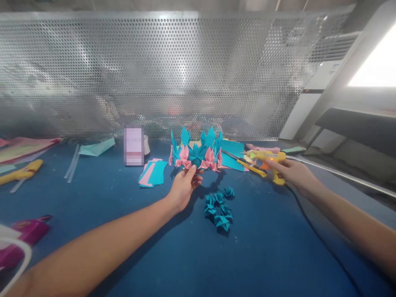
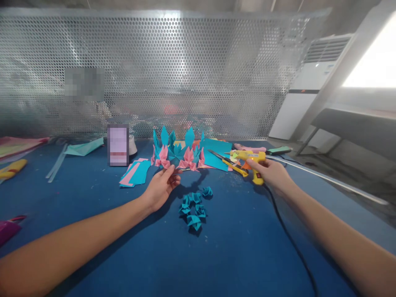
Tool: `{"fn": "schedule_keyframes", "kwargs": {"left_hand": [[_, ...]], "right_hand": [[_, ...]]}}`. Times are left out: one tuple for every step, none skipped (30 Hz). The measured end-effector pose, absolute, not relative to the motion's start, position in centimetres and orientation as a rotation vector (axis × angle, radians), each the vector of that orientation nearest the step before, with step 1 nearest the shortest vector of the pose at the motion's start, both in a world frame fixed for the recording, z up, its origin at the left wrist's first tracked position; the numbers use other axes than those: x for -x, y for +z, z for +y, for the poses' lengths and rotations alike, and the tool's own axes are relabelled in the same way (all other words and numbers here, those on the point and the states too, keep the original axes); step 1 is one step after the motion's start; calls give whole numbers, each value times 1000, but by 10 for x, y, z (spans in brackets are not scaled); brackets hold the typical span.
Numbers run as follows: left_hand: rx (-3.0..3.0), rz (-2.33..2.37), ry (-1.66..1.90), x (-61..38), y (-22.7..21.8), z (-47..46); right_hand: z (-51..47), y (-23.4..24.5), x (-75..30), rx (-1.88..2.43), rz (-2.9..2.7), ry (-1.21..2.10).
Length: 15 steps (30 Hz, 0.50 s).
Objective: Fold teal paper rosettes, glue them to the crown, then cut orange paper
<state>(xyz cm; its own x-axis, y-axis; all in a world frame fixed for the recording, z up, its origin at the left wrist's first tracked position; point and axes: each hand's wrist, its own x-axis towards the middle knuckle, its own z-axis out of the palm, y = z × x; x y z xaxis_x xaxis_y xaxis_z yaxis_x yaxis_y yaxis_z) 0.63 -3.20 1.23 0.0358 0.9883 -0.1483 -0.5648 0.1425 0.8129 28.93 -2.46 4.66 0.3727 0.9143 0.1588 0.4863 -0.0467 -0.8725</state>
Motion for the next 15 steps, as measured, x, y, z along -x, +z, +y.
{"fn": "schedule_keyframes", "kwargs": {"left_hand": [[-638, 835, 1329, -6, 13, -32], [-622, 837, 1326, -7, 14, -33], [-602, 839, 1319, -7, 15, -33], [-579, 843, 1305, -7, 17, -35], [-552, 849, 1287, -7, 18, -36], [-525, 858, 1264, -7, 20, -38], [-497, 867, 1226, -6, 21, -41], [-472, 874, 1172, -5, 21, -43], [-451, 876, 1105, -4, 22, -45], [-436, 872, 1030, -3, 23, -47], [-429, 861, 954, -2, 23, -48], [-428, 842, 883, -2, 24, -49], [-434, 820, 834, -2, 26, -51], [-440, 797, 821, -2, 28, -53], [-445, 776, 832, -3, 31, -55]], "right_hand": [[-26, 48, -289, 1683, -1257, 561], [-27, 51, -288, 1672, -1274, 561], [-29, 54, -285, 1652, -1303, 569], [-32, 57, -282, 1624, -1343, 581], [-34, 60, -277, 1587, -1390, 605], [-37, 63, -271, 1558, -1424, 630], [-40, 65, -264, 1530, -1457, 655], [-43, 66, -257, 1508, -1479, 663], [-47, 67, -251, 1475, -1521, 699], [-51, 67, -245, 1412, -1583, 759], [-55, 67, -239, 1371, -1592, 796], [-59, 66, -234, 1349, -1602, 835], [-62, 66, -230, 1329, -1612, 869], [-66, 66, -227, 1308, -1619, 891], [-69, 67, -223, 1288, -1628, 917]]}}
